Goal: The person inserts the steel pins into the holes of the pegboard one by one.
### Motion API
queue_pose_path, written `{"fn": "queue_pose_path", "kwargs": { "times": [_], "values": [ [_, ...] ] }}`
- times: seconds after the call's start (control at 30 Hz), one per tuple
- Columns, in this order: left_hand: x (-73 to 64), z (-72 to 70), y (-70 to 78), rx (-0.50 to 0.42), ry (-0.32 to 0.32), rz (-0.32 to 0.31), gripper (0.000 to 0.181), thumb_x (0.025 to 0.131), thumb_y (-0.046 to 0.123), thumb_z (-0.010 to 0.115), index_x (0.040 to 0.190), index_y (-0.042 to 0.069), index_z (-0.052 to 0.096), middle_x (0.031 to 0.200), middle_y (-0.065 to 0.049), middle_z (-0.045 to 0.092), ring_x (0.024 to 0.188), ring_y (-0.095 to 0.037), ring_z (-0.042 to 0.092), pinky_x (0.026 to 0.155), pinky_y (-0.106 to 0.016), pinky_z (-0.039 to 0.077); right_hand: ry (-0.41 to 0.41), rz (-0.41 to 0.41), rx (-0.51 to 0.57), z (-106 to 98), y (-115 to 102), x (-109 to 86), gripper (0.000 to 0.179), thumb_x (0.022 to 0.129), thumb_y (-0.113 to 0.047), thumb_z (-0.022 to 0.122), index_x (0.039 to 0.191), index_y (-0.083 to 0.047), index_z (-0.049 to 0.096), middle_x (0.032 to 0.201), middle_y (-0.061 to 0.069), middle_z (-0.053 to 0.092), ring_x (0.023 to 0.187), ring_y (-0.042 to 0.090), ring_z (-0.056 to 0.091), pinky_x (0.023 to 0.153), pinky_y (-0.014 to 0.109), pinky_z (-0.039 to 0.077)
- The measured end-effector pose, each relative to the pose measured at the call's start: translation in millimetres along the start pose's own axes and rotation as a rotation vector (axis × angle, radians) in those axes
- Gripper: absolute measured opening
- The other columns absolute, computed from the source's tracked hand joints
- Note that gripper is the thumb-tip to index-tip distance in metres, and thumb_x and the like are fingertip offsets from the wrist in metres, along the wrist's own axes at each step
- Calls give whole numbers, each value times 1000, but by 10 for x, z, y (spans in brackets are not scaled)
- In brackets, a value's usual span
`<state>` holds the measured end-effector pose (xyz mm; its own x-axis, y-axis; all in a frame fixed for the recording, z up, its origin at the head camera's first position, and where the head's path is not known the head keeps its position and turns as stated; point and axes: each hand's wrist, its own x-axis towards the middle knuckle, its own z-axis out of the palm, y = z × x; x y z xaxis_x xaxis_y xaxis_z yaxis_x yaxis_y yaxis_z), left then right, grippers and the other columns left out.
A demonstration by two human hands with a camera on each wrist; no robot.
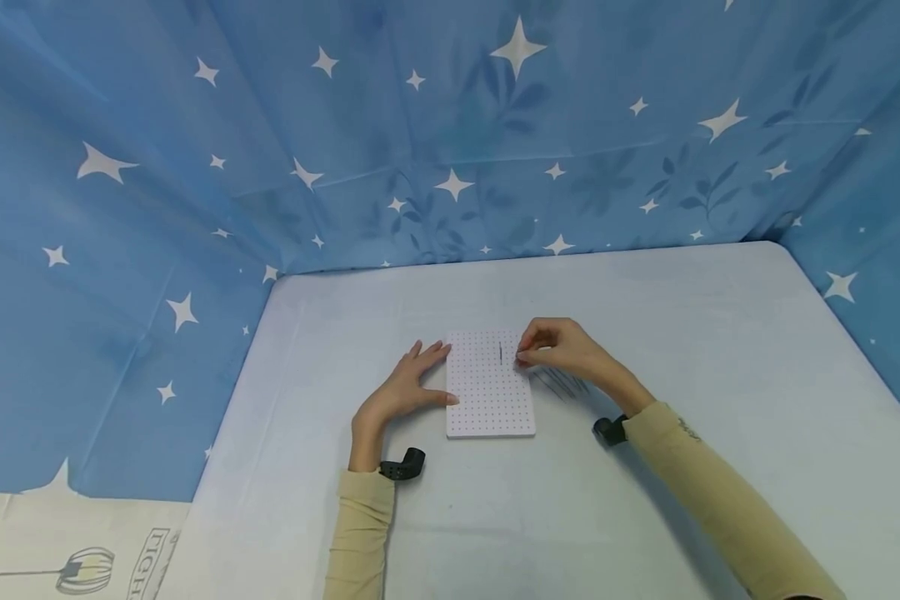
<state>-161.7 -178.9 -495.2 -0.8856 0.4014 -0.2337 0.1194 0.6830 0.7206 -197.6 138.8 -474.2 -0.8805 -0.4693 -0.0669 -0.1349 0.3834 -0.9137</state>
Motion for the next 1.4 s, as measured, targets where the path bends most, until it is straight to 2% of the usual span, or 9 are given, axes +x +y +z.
{"fn": "queue_pose_path", "kwargs": {
  "times": [0.23, 0.47, 0.67, 0.97, 1.23, 1.4],
  "values": [
    [-13, 36, 11, -15, -5, -12, 93, 84, 40, 84, 162, 22, 36, 171, -1, 25, 161, -31, -1, 126, -66, 8, -13, -1, 2, 62, -24, 30, 7, 93, -9, 76, 95, -6, 70, 97, 10, 74, 90, 22, 73, 85, 27, 58],
    [-3, 44, 24, -14, -8, -5, 92, 85, 41, 83, 162, 21, 37, 171, -1, 25, 161, -31, -1, 127, -64, 6, -14, -19, 5, 88, -39, 39, 8, 93, -8, 74, 96, -2, 69, 98, 9, 75, 90, 21, 73, 82, 25, 58],
    [-14, 54, 7, -13, -11, 3, 91, 85, 39, 83, 161, 20, 38, 171, -3, 26, 161, -32, -1, 127, -63, 5, -31, -36, -5, 135, -49, 65, 7, 93, -9, 75, 94, -6, 69, 97, 7, 76, 91, 20, 73, 86, 28, 58],
    [8, 30, 23, 0, -16, 12, 91, 86, 41, 82, 162, 19, 37, 171, -4, 25, 161, -32, -1, 128, -62, 4, -16, -66, -82, 133, -90, 55, 8, 92, -8, 76, 91, -9, 68, 97, 6, 76, 92, 19, 73, 89, 39, 57],
    [12, -1, 21, 0, -22, 7, 91, 86, 41, 82, 162, 19, 35, 171, -5, 24, 161, -32, -2, 127, -64, 5, -31, -76, -141, 174, -94, 74, 9, 92, -8, 77, 90, -12, 69, 97, 2, 74, 93, 17, 72, 87, 38, 59],
    [-9, -24, 4, 4, -4, 4, 92, 86, 41, 82, 162, 19, 35, 171, -5, 25, 161, -34, -1, 127, -63, 5, -37, -77, -171, 202, -115, 129, 9, 92, -8, 76, 89, -13, 69, 95, 0, 74, 91, 14, 72, 85, 34, 59]
  ]
}}
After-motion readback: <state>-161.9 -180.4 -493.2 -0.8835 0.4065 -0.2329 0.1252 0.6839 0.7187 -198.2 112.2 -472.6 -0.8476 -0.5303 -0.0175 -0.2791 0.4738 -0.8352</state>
